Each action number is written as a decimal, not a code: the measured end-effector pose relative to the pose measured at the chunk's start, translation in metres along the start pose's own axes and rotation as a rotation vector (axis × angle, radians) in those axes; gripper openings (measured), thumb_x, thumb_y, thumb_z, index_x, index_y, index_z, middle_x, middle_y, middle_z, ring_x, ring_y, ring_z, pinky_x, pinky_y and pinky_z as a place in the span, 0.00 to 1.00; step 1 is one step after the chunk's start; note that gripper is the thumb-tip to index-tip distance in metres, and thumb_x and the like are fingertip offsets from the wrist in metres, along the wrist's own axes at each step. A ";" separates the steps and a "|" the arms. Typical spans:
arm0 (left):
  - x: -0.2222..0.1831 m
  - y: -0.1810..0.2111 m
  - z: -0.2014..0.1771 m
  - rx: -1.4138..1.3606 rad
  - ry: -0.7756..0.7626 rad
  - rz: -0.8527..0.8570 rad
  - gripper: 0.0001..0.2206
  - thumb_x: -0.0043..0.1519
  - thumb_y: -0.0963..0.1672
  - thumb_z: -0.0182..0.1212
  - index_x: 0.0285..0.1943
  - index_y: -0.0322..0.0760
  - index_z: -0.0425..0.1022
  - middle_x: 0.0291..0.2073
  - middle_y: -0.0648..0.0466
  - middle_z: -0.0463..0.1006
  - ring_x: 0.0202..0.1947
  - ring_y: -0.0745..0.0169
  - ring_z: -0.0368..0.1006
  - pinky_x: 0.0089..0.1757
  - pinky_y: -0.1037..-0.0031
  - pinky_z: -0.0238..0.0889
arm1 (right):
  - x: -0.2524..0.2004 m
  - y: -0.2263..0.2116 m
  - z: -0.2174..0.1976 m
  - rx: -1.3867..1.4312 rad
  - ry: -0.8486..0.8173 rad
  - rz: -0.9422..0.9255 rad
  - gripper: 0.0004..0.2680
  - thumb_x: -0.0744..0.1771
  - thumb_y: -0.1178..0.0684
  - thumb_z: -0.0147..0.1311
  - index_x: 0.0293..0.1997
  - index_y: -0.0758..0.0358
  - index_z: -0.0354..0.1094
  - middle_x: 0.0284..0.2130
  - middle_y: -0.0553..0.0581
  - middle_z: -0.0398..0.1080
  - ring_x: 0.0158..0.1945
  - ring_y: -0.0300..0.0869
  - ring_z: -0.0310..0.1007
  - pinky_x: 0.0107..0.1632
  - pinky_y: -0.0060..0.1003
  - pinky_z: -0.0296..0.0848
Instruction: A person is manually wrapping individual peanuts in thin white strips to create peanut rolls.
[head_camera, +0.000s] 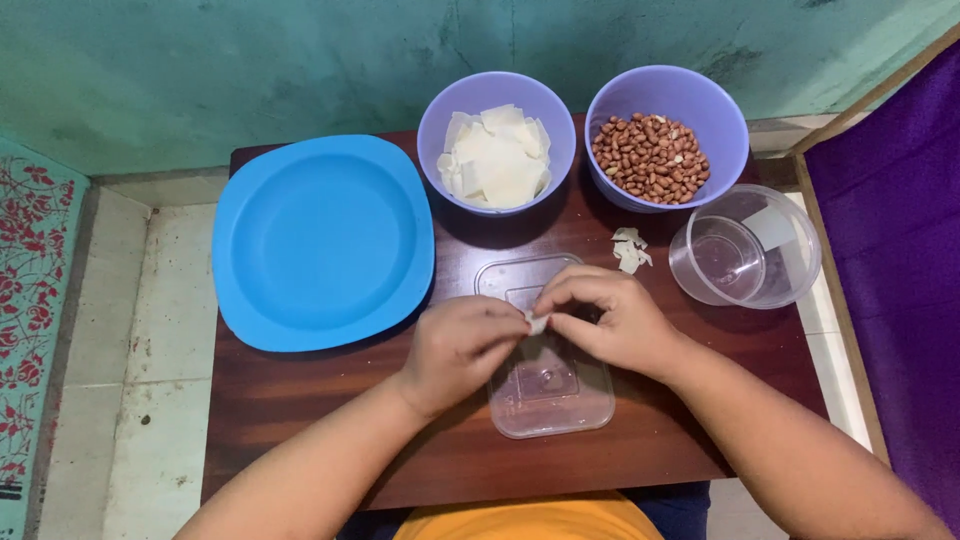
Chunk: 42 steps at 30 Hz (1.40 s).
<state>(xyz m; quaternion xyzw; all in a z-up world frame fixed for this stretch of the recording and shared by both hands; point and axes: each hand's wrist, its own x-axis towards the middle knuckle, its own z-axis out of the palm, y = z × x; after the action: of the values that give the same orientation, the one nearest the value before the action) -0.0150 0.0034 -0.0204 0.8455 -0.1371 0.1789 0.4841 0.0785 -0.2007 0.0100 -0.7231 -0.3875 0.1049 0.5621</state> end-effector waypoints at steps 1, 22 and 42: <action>0.002 0.001 0.000 -0.002 -0.001 -0.001 0.08 0.58 0.42 0.69 0.41 0.55 0.87 0.36 0.63 0.86 0.41 0.64 0.82 0.45 0.75 0.72 | -0.001 -0.003 0.000 0.000 0.000 0.002 0.04 0.61 0.62 0.65 0.35 0.60 0.81 0.30 0.54 0.80 0.34 0.42 0.80 0.40 0.37 0.78; 0.014 0.025 -0.028 0.286 -0.301 0.010 0.10 0.61 0.46 0.68 0.46 0.37 0.82 0.41 0.45 0.82 0.43 0.45 0.79 0.44 0.63 0.71 | -0.005 -0.033 -0.014 -0.474 -0.197 0.066 0.05 0.64 0.57 0.60 0.41 0.62 0.77 0.33 0.62 0.77 0.39 0.57 0.79 0.42 0.51 0.77; 0.013 0.007 -0.034 0.539 -0.566 -0.082 0.28 0.53 0.52 0.73 0.57 0.33 0.73 0.59 0.38 0.71 0.58 0.37 0.71 0.48 0.57 0.65 | -0.013 -0.001 0.006 -0.633 -0.325 -0.019 0.05 0.66 0.48 0.58 0.40 0.53 0.76 0.37 0.52 0.70 0.42 0.48 0.75 0.41 0.41 0.75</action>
<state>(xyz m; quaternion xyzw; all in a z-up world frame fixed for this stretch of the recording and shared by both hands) -0.0123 0.0288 0.0065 0.9629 -0.1796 -0.0514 0.1946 0.0654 -0.2049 0.0046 -0.8318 -0.4918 0.0881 0.2419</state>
